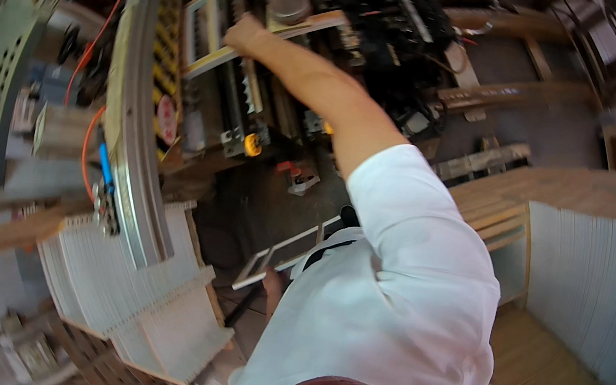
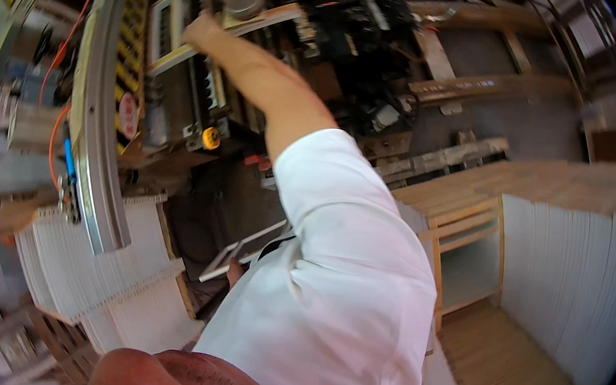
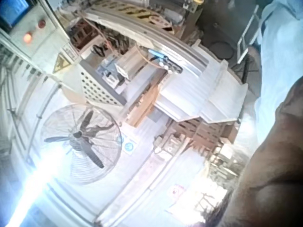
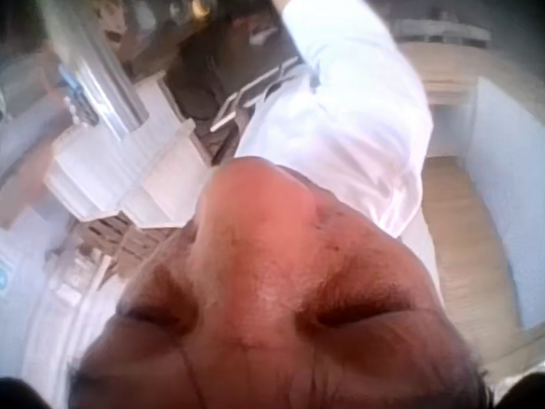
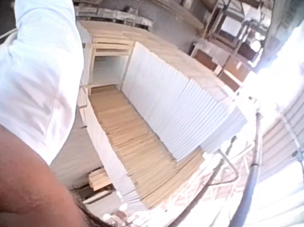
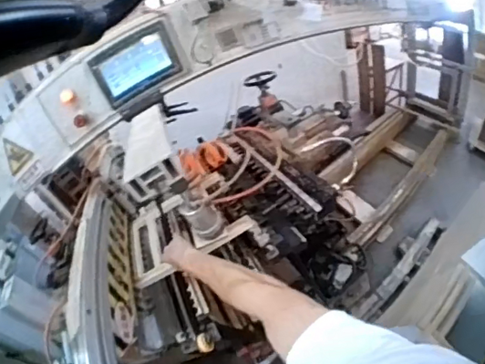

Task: The person assembles wooden chair frames in a workshop. They pick up frames, place them into a machine to secure joints, inspect the assembled frames, and stack them on a nearby rack.

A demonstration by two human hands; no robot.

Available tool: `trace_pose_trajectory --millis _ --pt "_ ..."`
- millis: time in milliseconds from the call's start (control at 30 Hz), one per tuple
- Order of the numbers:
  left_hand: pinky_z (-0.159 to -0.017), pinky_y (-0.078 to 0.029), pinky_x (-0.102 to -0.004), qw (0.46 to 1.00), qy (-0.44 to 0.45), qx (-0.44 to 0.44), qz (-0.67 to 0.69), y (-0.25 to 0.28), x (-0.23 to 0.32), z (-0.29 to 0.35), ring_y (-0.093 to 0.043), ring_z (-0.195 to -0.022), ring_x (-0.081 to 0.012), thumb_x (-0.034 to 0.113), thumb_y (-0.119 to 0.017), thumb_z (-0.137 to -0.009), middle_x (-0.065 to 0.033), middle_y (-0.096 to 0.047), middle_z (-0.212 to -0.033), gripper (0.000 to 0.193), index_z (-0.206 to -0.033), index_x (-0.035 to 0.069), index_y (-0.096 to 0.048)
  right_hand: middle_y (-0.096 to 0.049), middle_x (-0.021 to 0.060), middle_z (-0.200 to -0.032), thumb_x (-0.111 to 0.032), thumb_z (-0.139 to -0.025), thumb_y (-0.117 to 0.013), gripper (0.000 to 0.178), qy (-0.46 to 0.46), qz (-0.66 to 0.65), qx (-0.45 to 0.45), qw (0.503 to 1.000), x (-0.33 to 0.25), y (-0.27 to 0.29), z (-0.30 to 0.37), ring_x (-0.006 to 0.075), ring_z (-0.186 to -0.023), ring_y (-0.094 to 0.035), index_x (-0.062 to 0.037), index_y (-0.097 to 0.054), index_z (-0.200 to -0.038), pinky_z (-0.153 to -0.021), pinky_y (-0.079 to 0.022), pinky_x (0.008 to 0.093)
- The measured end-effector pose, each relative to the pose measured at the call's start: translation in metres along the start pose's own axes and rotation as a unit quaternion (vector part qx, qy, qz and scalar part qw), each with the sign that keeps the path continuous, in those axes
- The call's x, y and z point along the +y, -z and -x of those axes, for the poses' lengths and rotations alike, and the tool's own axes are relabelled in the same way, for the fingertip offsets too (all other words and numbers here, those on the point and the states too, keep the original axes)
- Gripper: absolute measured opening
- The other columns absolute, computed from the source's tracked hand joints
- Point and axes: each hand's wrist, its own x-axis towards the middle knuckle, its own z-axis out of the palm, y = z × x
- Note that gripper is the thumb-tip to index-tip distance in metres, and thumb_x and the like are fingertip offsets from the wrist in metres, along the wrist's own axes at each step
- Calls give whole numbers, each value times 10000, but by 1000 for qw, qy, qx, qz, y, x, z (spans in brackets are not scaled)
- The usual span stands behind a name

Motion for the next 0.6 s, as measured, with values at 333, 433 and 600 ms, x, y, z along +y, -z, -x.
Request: trace_pose_trajectory --millis 333,433,600 --pt "-666 -598 -467 976 21 15 215 -35 -1 18 -611 -749 -288 334 -510 -929 -177 -542 -961 457 -1078 -96 -463 -680 59 -993 -96 -786 -612 226 0 35 -39 999 -2 16 7 260 -947 -645 -129 -673 -1001 -884 -365 527" --pt "-708 -594 -464 979 29 35 197 -36 -1 20 -610 -763 -287 318 -509 -931 -184 -528 -1008 444 -1117 -80 -443 -681 43 -995 -93 -786 -615 241 0 36 -47 998 -2 21 8 255 -958 -644 -154 -679 -1010 -890 -362 535" --pt "-772 -577 -489 964 17 14 265 -40 8 37 -641 -874 -324 290 -461 -958 -192 -578 -1064 405 -1154 -62 -430 -678 57 -947 -68 -793 -610 226 3 51 -74 996 0 20 6 262 -925 -645 -143 -677 -996 -915 -360 523"
